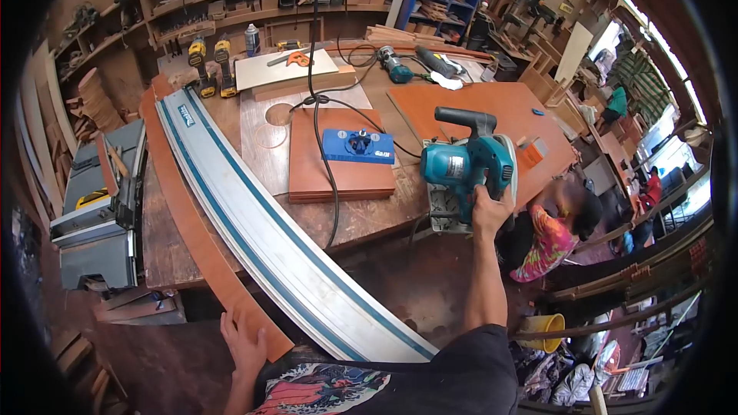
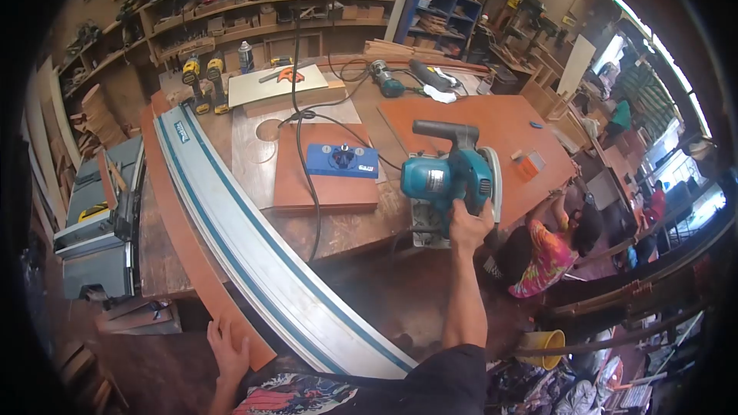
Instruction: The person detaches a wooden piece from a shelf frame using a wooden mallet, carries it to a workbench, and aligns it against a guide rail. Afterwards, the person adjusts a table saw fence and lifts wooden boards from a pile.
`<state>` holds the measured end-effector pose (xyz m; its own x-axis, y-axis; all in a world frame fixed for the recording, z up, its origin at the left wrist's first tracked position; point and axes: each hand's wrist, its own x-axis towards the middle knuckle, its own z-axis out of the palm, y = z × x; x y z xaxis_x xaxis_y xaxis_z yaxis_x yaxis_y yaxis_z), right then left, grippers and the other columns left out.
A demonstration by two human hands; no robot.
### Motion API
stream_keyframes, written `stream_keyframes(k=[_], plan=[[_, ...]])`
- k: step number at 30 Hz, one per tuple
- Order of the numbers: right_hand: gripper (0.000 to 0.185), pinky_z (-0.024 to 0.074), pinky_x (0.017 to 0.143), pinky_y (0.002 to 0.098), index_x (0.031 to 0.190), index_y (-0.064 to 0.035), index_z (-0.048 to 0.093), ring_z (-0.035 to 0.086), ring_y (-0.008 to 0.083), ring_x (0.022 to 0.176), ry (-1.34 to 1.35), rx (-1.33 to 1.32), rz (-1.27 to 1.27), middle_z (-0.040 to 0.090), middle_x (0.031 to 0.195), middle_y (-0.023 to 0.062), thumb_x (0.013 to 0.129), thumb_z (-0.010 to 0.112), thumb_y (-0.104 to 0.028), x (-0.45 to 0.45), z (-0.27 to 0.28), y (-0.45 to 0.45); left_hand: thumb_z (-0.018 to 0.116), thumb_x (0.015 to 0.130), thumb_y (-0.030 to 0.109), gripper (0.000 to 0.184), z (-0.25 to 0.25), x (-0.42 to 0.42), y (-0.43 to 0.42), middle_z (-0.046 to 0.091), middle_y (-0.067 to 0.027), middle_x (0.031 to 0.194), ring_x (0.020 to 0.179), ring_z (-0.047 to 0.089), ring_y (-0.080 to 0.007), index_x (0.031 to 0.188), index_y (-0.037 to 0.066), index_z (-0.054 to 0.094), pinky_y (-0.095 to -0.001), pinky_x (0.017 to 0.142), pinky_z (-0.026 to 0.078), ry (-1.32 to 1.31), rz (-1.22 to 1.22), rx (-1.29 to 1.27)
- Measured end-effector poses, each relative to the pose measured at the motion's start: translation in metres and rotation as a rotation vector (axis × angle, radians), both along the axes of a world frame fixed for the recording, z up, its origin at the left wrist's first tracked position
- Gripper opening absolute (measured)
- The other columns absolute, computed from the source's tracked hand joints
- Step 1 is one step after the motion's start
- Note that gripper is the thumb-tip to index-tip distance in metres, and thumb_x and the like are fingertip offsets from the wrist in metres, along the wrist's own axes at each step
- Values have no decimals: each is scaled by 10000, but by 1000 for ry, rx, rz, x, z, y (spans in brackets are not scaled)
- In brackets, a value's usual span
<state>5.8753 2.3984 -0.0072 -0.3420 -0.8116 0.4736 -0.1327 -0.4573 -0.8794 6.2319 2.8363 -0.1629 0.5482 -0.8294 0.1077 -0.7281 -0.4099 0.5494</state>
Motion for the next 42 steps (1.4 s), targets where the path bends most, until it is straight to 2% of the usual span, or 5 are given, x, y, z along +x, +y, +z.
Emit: stream_keyframes(k=[14, 20, 35, 39, 42], plan=[[477, 533, 863, 390, 1172, 117, 644, 655, 275, 950, 147, 66, -98, 712, 1056, 180, 797, 752, -156, -15, -92, -121, 777, 805, 156, 580, 14, -9, -16, 386, -307, 1507, 1401, 360, -505, 1312, -43, 578, -549, 1180, 313, -18, 64, 136], [318, 517, 547, 279, 1182, 7, 650, 640, 130, 664, 32, -50, -40, 690, 943, 84, 871, 710, -20, -1, -92, -142, 783, 822, 180, 684, 7, 2, -33, 332, -319, 1516, 1392, 340, -504, 1401, -31, 487, -544, 1168, 321, -19, 108, 75], [652, 458, 1072, 428, 1459, 64, 447, 592, 384, 1249, 650, 86, -165, 603, 1331, 260, 923, 712, -195, -5, -94, -52, 792, 805, 198, 662, -12, 33, -52, 315, -311, 1513, 1422, 286, -498, 1358, -58, 534, -597, 1184, 263, -52, 177, -23], [363, 529, 889, 382, 1229, 29, 624, 653, 259, 948, 725, 96, 376, 667, 1067, 172, 920, 705, -142, 74, -97, 99, 793, 792, 301, 641, -3, 35, -62, 406, -301, 1466, 1433, 283, -502, 1303, -41, 613, -640, 1213, 175, -135, 70, 32], [604, 530, 967, 468, 1308, -12, 645, 694, 424, 1100, 940, 703, 596, 716, 1170, 257, 944, 647, -494, 101, -153, 172, 768, 817, 330, 651, -4, 32, -69, 408, -264, 1489, 1445, 287, -469, 1330, -36, 604, -665, 1218, 121, -114, -41, 14]])
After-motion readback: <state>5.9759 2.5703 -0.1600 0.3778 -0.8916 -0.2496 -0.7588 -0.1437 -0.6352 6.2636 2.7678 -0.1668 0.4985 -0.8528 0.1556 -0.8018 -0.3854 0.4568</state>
